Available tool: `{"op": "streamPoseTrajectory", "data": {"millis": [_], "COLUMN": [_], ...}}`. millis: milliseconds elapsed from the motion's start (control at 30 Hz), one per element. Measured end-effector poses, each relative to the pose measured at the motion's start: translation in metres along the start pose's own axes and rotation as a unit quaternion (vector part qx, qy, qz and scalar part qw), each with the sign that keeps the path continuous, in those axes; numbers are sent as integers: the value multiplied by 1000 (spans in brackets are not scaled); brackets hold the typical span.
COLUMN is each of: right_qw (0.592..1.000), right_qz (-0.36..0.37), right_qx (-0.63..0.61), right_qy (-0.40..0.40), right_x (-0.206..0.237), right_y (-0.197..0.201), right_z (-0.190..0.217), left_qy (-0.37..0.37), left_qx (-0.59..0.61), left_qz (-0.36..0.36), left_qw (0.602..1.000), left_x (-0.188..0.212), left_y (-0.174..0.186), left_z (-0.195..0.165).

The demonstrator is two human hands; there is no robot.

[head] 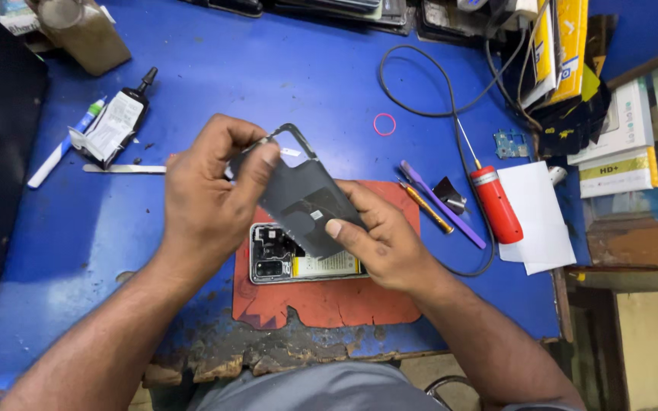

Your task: The person works on a smartphone at a repair bench: they open the device, disconnect the battery, apply adhesive from a glue bottle, press a new back cover onto the phone body, then plug in a charging cable and hold the phone while it powers on. They handle the phone, its back cover, and small internal components throughout.

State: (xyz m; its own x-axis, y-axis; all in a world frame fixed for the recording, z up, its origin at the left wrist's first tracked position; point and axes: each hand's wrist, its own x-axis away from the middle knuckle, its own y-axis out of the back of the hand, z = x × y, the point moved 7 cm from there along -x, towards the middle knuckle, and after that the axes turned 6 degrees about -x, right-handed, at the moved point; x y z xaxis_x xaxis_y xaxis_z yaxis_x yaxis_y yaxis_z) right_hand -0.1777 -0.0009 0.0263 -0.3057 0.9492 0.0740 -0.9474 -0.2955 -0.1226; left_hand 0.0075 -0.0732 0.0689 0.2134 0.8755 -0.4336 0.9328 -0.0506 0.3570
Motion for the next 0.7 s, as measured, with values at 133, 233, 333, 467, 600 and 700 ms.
{"op": "streamPoseTrajectory", "data": {"millis": [133,233,333,467,600,700], "right_qw": [998,996,989,992,989,992], "right_qz": [23,-4,-51,-93,-145,-118], "right_qx": [42,82,109,59,33,-36], "right_qy": [37,44,80,67,-5,-11], "right_x": [5,7,5,7,7,2], "right_y": [-9,-8,3,20,34,31], "right_z": [6,7,12,12,6,8], "left_qy": [56,61,28,83,113,126], "left_qx": [-7,40,48,128,205,249], "left_qz": [-43,-35,-11,77,112,116], "left_qw": [997,997,998,985,966,953], "left_x": [5,7,7,6,3,4], "left_y": [10,7,3,-4,-8,-8], "left_z": [4,1,-7,-5,-4,-2]}}
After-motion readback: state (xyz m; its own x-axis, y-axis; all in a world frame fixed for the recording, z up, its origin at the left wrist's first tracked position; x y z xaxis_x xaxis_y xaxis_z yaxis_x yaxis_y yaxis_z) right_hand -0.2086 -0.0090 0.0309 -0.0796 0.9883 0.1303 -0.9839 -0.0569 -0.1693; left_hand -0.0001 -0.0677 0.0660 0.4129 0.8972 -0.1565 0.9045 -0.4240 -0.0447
